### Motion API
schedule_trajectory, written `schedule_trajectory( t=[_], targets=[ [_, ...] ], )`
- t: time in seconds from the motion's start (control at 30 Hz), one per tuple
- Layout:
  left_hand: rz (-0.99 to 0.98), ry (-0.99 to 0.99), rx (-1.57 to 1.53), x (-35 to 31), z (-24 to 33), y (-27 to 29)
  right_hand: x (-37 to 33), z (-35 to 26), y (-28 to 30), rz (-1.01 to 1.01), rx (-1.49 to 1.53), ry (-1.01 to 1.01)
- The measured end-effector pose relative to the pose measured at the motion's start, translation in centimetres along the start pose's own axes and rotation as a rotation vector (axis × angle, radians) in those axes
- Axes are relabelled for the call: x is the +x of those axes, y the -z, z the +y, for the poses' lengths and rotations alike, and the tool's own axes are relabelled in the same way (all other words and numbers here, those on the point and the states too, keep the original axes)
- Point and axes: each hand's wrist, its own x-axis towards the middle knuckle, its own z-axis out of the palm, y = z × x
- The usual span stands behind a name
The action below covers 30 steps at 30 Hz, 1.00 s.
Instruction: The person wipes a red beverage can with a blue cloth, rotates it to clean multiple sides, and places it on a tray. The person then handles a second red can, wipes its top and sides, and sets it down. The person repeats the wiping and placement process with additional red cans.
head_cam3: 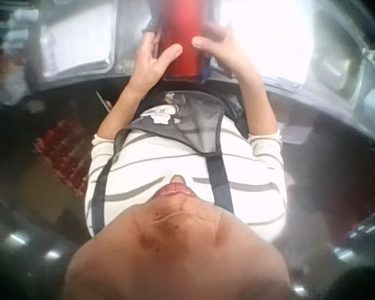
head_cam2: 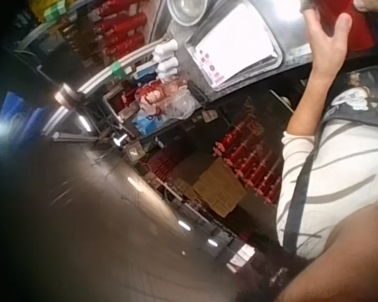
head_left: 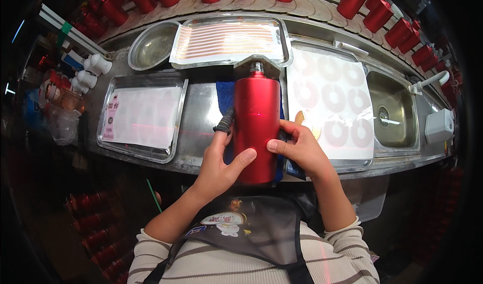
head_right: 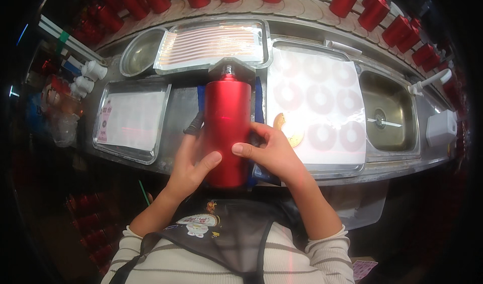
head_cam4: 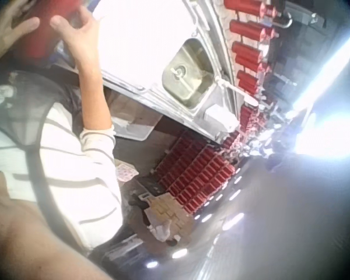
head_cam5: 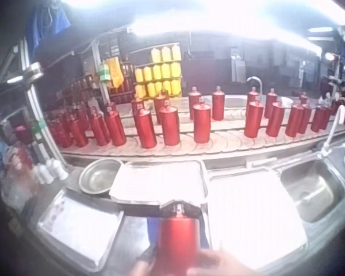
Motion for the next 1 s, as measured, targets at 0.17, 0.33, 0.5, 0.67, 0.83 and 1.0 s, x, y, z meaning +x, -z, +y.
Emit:
schedule_trajectory(
  t=[0.17, 0.33, 0.5, 0.67, 0.83, 1.0],
  targets=[
    [-0.017, 0.024, 0.013, -0.2, 0.3, 0.0, -1.3, 0.4, -1.3, 0.104, -0.01, 0.098],
    [0.002, 0.004, 0.083, -0.1, 0.4, -0.1, -1.5, 0.6, -1.4, 0.137, -0.073, 0.119],
    [0.053, -0.046, 0.161, -0.3, -0.5, -0.2, -2.5, 1.1, -3.1, 0.28, -0.123, 0.197],
    [0.217, -0.183, 0.302, -0.6, -0.6, -0.9, -2.7, 2.3, -3.2, 0.351, -0.187, 0.241],
    [0.212, -0.16, 0.41, -1.1, -0.6, -0.6, -2.6, 2.6, -2.6, 0.36, -0.274, 0.258],
    [0.241, -0.169, 0.388, -1.1, -1.0, -1.0, -2.4, 2.2, -2.5, 0.301, -0.25, 0.316]
  ],
)
